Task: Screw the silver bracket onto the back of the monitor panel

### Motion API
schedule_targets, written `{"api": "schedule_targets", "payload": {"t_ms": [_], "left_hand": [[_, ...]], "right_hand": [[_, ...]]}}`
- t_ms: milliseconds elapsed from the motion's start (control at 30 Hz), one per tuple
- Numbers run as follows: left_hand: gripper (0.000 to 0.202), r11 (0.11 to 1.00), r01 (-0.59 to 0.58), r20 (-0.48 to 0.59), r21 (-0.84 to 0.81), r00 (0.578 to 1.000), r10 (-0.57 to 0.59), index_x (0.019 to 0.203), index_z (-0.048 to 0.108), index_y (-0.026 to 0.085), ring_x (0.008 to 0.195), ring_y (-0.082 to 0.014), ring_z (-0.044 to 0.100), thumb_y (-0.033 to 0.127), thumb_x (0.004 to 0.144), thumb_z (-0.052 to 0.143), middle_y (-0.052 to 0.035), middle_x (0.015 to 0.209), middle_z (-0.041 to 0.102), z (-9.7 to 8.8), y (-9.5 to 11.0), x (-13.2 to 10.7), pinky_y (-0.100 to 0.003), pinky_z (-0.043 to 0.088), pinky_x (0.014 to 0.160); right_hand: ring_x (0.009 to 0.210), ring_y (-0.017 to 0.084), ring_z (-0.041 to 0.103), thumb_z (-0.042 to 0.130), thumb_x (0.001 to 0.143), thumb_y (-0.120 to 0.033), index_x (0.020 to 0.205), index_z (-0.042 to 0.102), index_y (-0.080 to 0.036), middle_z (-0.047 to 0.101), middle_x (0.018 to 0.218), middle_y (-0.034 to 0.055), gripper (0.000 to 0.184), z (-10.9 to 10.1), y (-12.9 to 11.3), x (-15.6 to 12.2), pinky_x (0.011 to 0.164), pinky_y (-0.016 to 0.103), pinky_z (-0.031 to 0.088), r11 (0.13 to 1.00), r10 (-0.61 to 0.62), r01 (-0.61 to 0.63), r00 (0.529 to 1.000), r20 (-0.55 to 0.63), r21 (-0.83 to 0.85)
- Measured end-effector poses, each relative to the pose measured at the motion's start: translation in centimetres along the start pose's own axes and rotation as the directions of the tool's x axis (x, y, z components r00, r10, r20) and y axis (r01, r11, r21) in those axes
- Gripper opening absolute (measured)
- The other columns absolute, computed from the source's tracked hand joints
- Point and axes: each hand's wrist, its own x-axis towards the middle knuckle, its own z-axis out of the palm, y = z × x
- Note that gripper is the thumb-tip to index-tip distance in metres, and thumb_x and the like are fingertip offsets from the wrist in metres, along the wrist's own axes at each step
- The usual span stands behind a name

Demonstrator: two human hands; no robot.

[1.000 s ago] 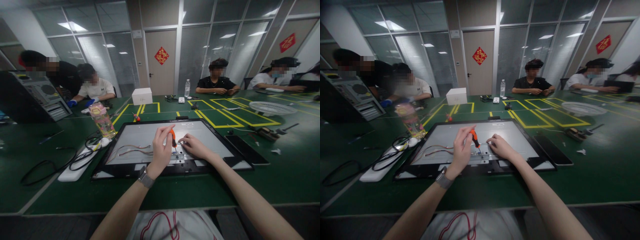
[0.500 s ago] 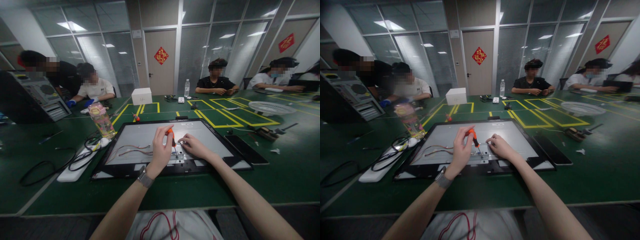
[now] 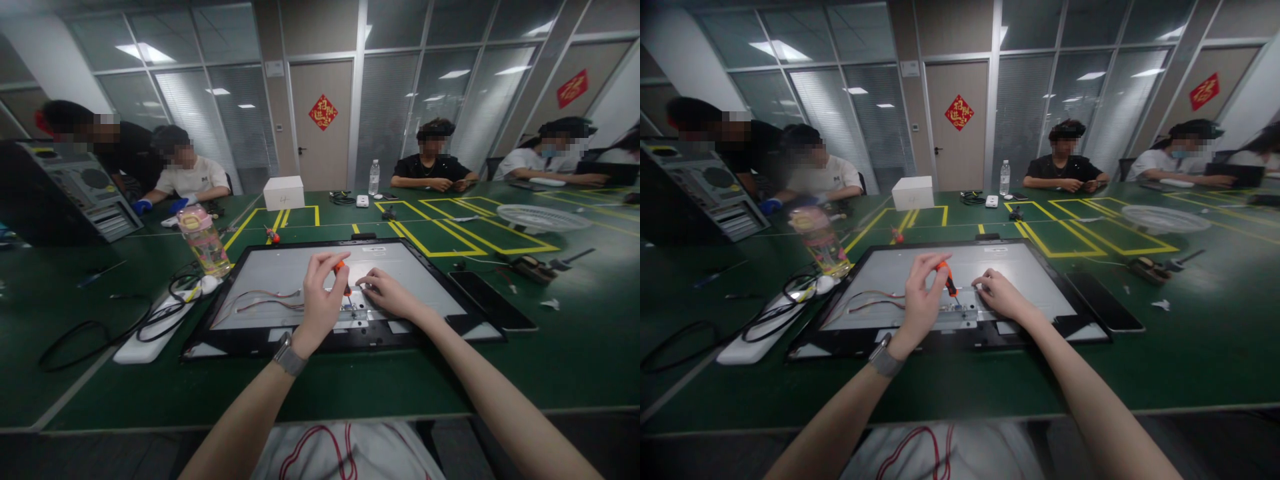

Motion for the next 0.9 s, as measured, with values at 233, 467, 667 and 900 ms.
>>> {"api": "schedule_targets", "payload": {"t_ms": [233,467,667,900], "left_hand": [[0.031,0.999,0.01,0.031,-0.043,0.999,-0.009,0.116,0.065,0.021,0.093,-0.0166,0.06,0.017,0.099,0.04,-0.0051,0.098,0.063,-0.1,-0.24,0.0,-0.03,0.048,0.084],[0.019,0.999,0.04,-0.044,-0.009,0.998,-0.04,0.104,0.071,0.021,0.083,-0.0146,0.059,0.024,0.094,0.056,-0.0032,0.09,0.058,-0.15,-0.05,0.13,-0.027,0.048,0.077],[0.026,0.996,0.051,0.013,-0.079,0.999,-0.051,0.108,0.069,0.021,0.094,-0.0169,0.062,0.022,0.098,0.045,-0.0055,0.099,0.066,-0.18,-0.04,0.23,-0.03,0.048,0.085],[0.022,0.995,0.047,0.034,-0.089,0.998,-0.044,0.107,0.07,0.021,0.089,-0.0163,0.061,0.022,0.097,0.05,-0.0044,0.094,0.064,-0.03,0.04,0.07,-0.029,0.047,0.082]], "right_hand": [[0.091,0.021,0.06,0.053,0.088,-0.01,0.11,0.071,-0.017,0.057,0.099,0.0088,0.029,0.18,0.13,0.07,0.089,0.033,0.048,1.0,-0.008,0.008,1.0,-0.011,0.004],[0.09,0.02,0.06,0.053,0.088,-0.011,0.11,0.07,-0.017,0.057,0.099,0.0085,0.028,0.22,0.26,0.05,0.088,0.033,0.048,1.0,-0.014,0.014,1.0,-0.013,0.006],[0.09,0.02,0.06,0.053,0.089,-0.011,0.111,0.07,-0.017,0.056,0.099,0.0084,0.029,0.28,0.33,0.02,0.088,0.032,0.048,1.0,-0.013,0.013,1.0,-0.014,0.003],[0.089,0.02,0.059,0.053,0.089,-0.011,0.112,0.07,-0.016,0.056,0.098,0.0087,0.029,0.44,0.6,0.06,0.087,0.033,0.048,1.0,-0.027,0.027,0.999,-0.021,-0.001]]}}
